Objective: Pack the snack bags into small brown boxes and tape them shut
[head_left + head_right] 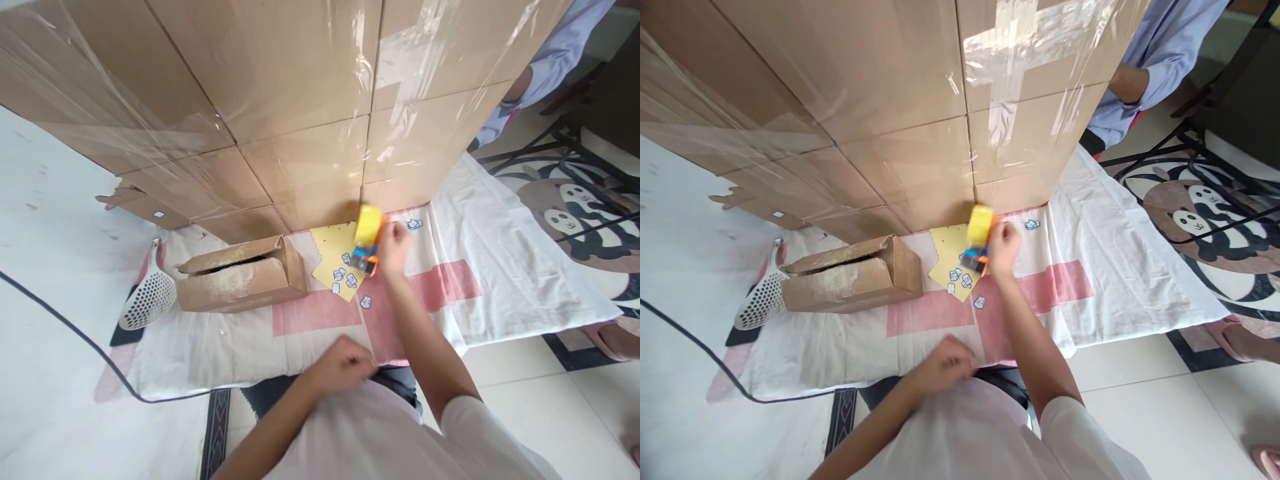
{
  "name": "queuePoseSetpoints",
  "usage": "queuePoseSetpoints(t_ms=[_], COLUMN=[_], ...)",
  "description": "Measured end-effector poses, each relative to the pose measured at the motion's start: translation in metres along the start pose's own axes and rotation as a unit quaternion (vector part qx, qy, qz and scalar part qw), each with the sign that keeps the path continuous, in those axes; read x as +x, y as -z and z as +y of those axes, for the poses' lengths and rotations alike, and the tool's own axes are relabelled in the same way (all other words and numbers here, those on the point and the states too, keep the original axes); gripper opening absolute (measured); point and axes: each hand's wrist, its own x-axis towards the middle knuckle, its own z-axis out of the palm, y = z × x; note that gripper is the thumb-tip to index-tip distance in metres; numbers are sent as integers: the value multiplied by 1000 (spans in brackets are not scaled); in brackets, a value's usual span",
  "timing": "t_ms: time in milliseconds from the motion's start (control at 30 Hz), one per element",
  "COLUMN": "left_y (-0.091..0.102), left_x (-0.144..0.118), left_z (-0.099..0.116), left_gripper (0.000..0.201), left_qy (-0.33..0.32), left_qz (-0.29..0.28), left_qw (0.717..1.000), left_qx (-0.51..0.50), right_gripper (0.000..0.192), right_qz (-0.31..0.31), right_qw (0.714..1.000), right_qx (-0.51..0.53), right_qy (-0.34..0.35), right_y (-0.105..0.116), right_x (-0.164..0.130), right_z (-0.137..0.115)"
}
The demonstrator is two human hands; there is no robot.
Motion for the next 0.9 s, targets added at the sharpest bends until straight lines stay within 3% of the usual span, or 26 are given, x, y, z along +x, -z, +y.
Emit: queuePoseSetpoints(t_ms=[33, 100, 200, 367, 467, 667, 900], left_y=[-5, -9, 0, 22, 25, 24, 28], left_x=[-7, -15, -11, 13, 21, 24, 12], left_z=[-3, -7, -7, -1, -4, -6, 10], left_gripper=[22, 20, 28, 38, 37, 22, 24], left_qy=[7, 20, 18, -10, -25, -33, -74], left_qz=[-41, -69, -1, 137, 183, 200, 221], left_qw=[999, 994, 993, 984, 978, 977, 972], left_qx=[25, 79, 120, 112, 96, 67, 35], right_gripper=[44, 43, 45, 53, 53, 50, 46], right_qz=[46, 75, 69, -4, -44, -93, -106], right_qw=[999, 997, 996, 994, 990, 987, 985], right_qx=[-2, -1, 22, 53, 84, 98, 77], right_qy=[9, 18, 44, 94, 106, 92, 108], right_y=[9, 27, 39, 18, 7, 2, 0], right_x=[14, 36, 40, 3, -16, -37, -39], right_z=[4, 11, 11, -2, -7, -11, -4])
